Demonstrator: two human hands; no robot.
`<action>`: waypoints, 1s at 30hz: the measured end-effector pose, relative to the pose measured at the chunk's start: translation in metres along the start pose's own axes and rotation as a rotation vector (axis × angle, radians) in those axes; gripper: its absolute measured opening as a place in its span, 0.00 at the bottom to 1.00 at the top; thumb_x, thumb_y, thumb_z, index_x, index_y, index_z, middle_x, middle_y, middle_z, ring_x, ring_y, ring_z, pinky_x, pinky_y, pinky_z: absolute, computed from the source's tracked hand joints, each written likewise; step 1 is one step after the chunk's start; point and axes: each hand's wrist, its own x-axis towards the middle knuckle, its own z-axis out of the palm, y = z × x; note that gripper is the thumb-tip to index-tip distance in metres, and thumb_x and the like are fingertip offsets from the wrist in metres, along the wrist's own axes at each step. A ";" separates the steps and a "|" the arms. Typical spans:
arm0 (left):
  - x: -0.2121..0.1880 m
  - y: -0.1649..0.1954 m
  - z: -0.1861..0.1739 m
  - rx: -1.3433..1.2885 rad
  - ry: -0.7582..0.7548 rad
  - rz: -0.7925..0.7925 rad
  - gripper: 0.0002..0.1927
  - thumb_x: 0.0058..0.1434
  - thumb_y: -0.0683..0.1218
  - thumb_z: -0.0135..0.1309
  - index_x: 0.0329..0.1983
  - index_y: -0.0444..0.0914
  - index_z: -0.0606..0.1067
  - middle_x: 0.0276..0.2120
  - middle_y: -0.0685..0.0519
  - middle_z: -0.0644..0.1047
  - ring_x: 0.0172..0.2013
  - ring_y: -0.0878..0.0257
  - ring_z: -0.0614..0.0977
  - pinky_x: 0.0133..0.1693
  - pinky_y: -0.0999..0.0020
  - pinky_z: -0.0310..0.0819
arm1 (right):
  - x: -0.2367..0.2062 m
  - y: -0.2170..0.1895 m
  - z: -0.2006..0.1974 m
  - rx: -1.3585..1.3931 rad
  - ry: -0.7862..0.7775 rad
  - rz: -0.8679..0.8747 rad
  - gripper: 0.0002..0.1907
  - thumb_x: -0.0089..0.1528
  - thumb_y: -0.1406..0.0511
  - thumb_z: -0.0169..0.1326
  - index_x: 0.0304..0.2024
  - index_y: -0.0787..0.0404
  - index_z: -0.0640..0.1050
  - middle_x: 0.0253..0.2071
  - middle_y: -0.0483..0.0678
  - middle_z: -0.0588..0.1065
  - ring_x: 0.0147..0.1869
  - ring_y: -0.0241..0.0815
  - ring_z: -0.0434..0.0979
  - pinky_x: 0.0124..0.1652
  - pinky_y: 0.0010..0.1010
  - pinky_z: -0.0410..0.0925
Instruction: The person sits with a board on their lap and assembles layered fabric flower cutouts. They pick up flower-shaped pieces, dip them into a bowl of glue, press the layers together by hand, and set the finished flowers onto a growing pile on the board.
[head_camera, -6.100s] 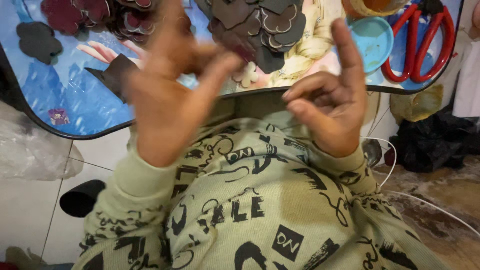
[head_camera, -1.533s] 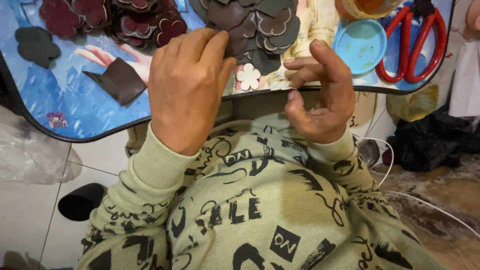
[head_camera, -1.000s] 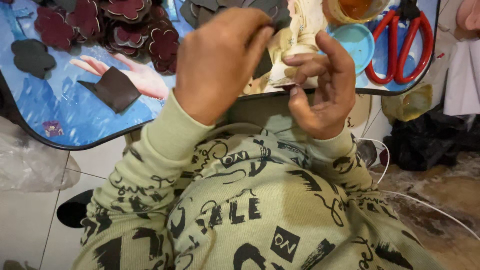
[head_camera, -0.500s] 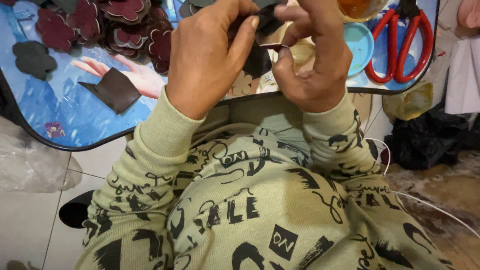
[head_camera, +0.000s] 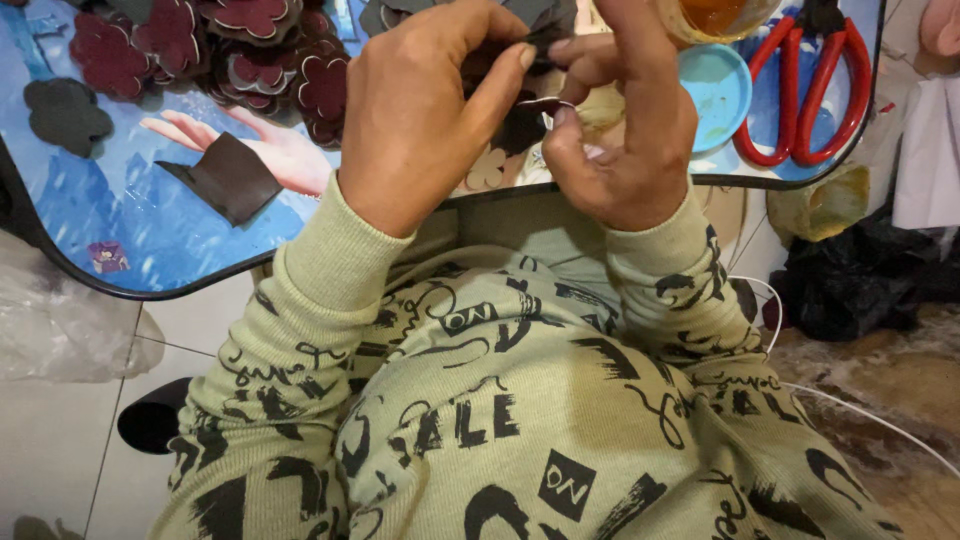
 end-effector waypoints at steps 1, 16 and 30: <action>0.001 0.000 0.001 0.006 0.019 -0.009 0.06 0.71 0.45 0.61 0.45 0.37 0.80 0.36 0.49 0.82 0.34 0.56 0.86 0.36 0.64 0.77 | 0.001 0.002 0.000 -0.010 -0.008 0.004 0.40 0.64 0.80 0.55 0.74 0.61 0.54 0.44 0.53 0.75 0.48 0.42 0.81 0.50 0.27 0.74; 0.002 -0.009 -0.025 -0.045 0.350 0.011 0.20 0.73 0.41 0.61 0.27 0.31 0.67 0.20 0.51 0.65 0.19 0.62 0.62 0.26 0.64 0.52 | -0.008 0.012 0.001 0.024 -0.048 0.106 0.43 0.66 0.80 0.54 0.76 0.58 0.47 0.38 0.53 0.75 0.46 0.41 0.84 0.51 0.25 0.79; -0.013 0.013 -0.032 0.157 0.213 0.217 0.05 0.71 0.36 0.58 0.42 0.32 0.73 0.38 0.46 0.75 0.37 0.50 0.77 0.40 0.59 0.70 | -0.020 0.016 0.003 0.144 -0.026 0.191 0.45 0.68 0.82 0.52 0.78 0.56 0.44 0.40 0.52 0.74 0.42 0.39 0.77 0.51 0.24 0.73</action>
